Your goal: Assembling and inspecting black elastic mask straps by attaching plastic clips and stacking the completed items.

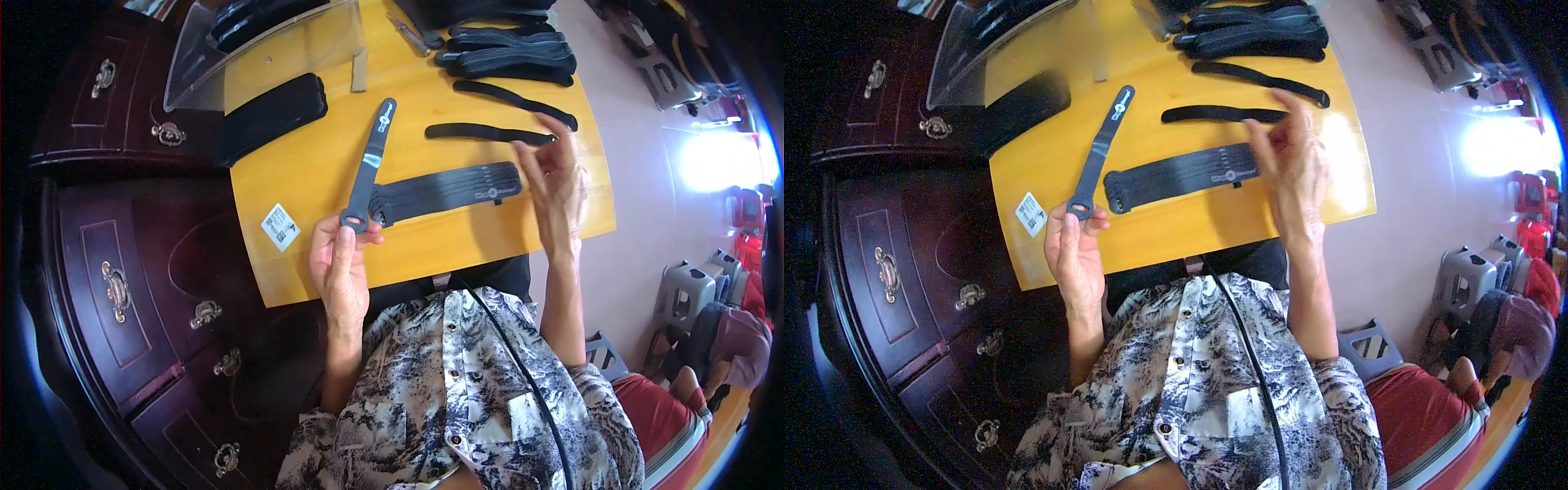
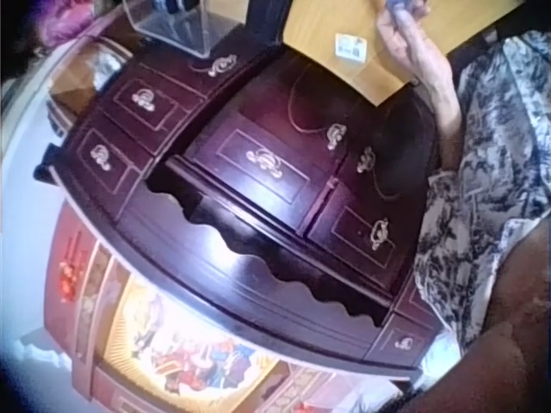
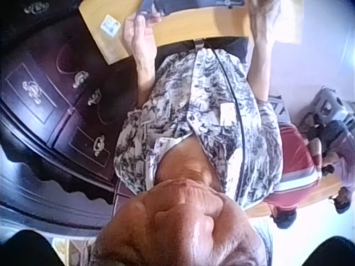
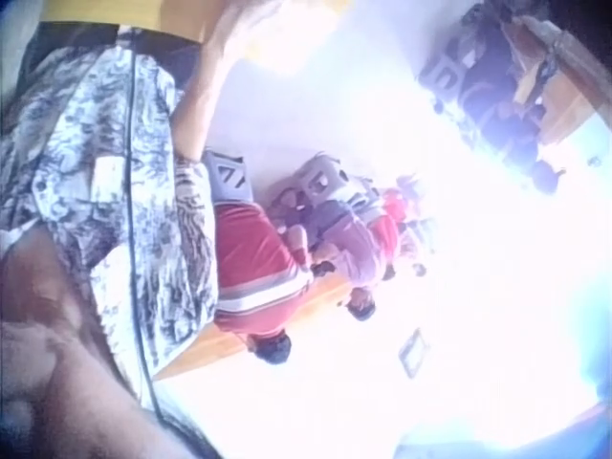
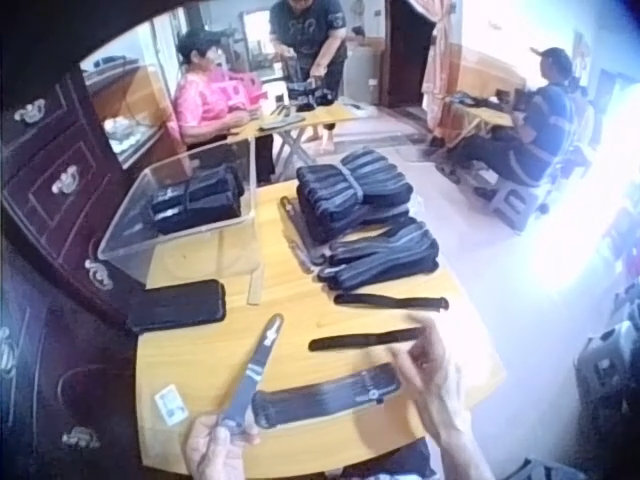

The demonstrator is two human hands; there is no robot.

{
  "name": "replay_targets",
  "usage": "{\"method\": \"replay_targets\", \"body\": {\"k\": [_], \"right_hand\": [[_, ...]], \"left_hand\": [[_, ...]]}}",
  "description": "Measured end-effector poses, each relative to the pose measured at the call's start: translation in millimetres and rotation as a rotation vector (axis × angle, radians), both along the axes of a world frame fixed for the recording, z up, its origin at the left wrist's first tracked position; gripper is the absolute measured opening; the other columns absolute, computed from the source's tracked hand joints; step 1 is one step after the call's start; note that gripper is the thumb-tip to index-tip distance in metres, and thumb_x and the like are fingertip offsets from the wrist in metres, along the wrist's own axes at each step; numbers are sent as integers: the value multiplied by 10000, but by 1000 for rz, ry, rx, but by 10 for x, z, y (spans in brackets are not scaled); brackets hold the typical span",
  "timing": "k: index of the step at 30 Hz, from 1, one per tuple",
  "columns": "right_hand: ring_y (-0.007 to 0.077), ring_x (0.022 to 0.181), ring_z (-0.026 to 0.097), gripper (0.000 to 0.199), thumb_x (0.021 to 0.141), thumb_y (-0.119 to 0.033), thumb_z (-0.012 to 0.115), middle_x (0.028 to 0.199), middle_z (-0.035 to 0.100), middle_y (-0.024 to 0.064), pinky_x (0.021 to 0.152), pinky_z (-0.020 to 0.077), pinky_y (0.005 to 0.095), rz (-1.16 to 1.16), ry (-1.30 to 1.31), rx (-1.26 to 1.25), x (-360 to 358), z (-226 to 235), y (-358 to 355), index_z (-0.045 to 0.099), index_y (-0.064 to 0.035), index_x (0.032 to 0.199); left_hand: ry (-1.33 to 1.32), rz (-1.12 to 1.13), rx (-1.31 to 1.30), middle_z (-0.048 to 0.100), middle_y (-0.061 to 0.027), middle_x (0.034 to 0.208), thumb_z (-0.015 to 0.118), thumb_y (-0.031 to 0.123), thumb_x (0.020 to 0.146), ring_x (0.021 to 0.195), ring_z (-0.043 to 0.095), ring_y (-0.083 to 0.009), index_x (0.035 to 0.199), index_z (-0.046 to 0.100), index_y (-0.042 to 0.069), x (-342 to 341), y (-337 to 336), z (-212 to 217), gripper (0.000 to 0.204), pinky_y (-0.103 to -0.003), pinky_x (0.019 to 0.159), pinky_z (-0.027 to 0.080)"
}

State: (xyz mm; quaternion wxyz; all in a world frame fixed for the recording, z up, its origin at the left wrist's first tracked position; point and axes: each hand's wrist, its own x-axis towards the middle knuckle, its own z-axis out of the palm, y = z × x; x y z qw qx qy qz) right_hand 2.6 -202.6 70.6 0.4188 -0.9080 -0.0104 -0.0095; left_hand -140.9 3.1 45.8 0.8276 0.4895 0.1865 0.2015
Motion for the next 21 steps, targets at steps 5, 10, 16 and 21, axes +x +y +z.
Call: {"method": "replay_targets", "body": {"k": [5,10,16,21], "right_hand": [[270,760,623,176,790,-98,681,875,633,120,657,515,343,647,-102,310,-373,283,581,651,-21,945],[307,810,618,180,785,-105,685,933,623,141,692,524,365,804,-128,302,-438,218,833,636,-14,932],[251,753,659,163,794,-76,692,964,642,146,632,549,308,759,78,403,-460,258,820,639,-3,931],[216,836,664,158,798,-54,686,988,652,137,681,560,294,732,203,461,-516,170,781,642,11,935]], "left_hand": [[-63,-70,-40,603,-108,994,516,114,948,898,600,-183,1050,536,-13,-13,21,-20,164,-313,794,485],[-10,-2,39,588,-76,1030,521,86,939,941,547,-126,1068,538,-16,-15,-11,46,165,-277,867,430],[-12,-81,121,557,-76,1059,563,43,918,934,573,-126,1008,560,-28,-20,52,108,114,-263,863,454],[-26,-150,161,541,-85,1031,597,-38,872,897,595,-156,970,575,-36,-81,110,18,101,-279,822,494]]}}
